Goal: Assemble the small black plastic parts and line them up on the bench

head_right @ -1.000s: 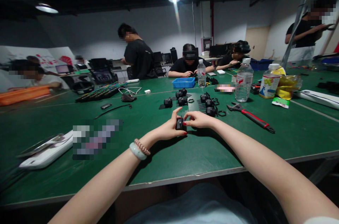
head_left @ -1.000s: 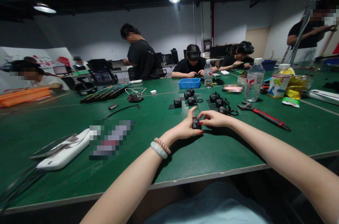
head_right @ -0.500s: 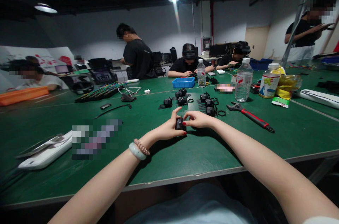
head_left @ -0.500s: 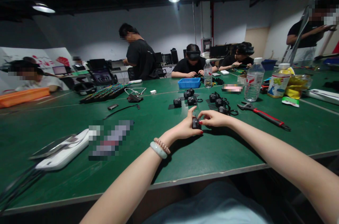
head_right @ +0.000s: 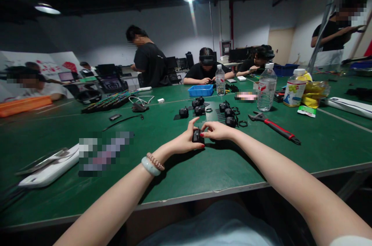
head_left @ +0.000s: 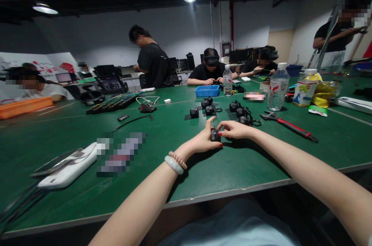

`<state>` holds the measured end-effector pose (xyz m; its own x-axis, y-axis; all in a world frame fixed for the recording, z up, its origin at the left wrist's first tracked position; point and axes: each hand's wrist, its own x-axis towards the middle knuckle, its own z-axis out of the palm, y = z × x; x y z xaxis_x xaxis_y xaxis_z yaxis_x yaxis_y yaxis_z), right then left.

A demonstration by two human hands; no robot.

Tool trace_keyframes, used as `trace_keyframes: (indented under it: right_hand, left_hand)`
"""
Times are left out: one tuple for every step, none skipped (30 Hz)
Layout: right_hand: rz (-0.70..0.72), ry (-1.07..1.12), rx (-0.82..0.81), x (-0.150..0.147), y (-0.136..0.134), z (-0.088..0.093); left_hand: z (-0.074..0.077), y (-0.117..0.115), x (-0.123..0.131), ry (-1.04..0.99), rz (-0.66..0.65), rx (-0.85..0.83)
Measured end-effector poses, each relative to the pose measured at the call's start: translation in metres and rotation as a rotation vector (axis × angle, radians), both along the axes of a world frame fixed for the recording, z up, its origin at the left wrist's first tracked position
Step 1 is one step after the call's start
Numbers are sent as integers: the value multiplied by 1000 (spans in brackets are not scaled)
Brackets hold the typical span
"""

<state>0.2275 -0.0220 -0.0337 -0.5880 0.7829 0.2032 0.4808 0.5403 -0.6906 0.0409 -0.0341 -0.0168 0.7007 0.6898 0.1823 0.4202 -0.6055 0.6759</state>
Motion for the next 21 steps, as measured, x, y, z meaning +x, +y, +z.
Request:
trace_keyframes:
  right_hand:
    - [5,10,-10,0,0,0]
    - [13,20,-20,1,0,0]
    - [22,29,-27,1,0,0]
    - [33,37,-30,2,-1,-1]
    - [44,43,-30,2,-1,-1]
    - [55,46,-29,3,-1,-1]
    - [64,48,-29,3,-2,-1]
    - [73,50,-30,3,-2,-1]
    - [82,51,-35,3,-3,-1]
    - [90,54,-39,4,-3,-2]
    - [96,56,-42,4,-3,-2]
    - [102,57,-44,4,-3,-2]
    - [105,57,-43,4,-3,-2]
    - [108,56,-42,4,-3,-2]
    - [110,54,-39,4,-3,-2]
    - [108,52,-35,5,-3,-2]
    - [105,49,-28,5,-4,-2]
    - [99,46,-20,5,-4,-2]
    - [93,42,-11,5,-5,-1]
    - [86,38,-4,4,-5,-1]
    - [79,35,2,4,-6,-1]
  left_hand:
    - [0,0,0,-13,-2,-2]
    - [0,0,0,-27,-6,-4]
    - [0,-1,0,-39,-11,-8]
    - [0,-1,1,-45,-16,-14]
    - [1,-1,1,-45,-19,-21]
    - [1,-2,1,-42,-20,-28]
    - [1,-2,1,-37,-19,-32]
    - [1,-2,1,-34,-19,-36]
    - [2,-2,1,-31,-21,-39]
    - [1,-2,1,-31,-24,-41]
    - [1,-2,1,-33,-27,-41]
    - [1,-2,1,-35,-30,-38]
    - [0,-2,1,-34,-30,-34]
    - [0,-2,1,-34,-30,-28]
    - [-1,-2,1,-35,-28,-20]
    - [-2,-2,1,-35,-26,-14]
    - [-2,-1,1,-34,-24,-9]
    - [-3,-1,1,-33,-23,-8]
    - [-3,-1,1,-31,-23,-7]
    - [-4,0,1,-31,-23,-5]
    - [-4,0,1,-30,-25,-3]
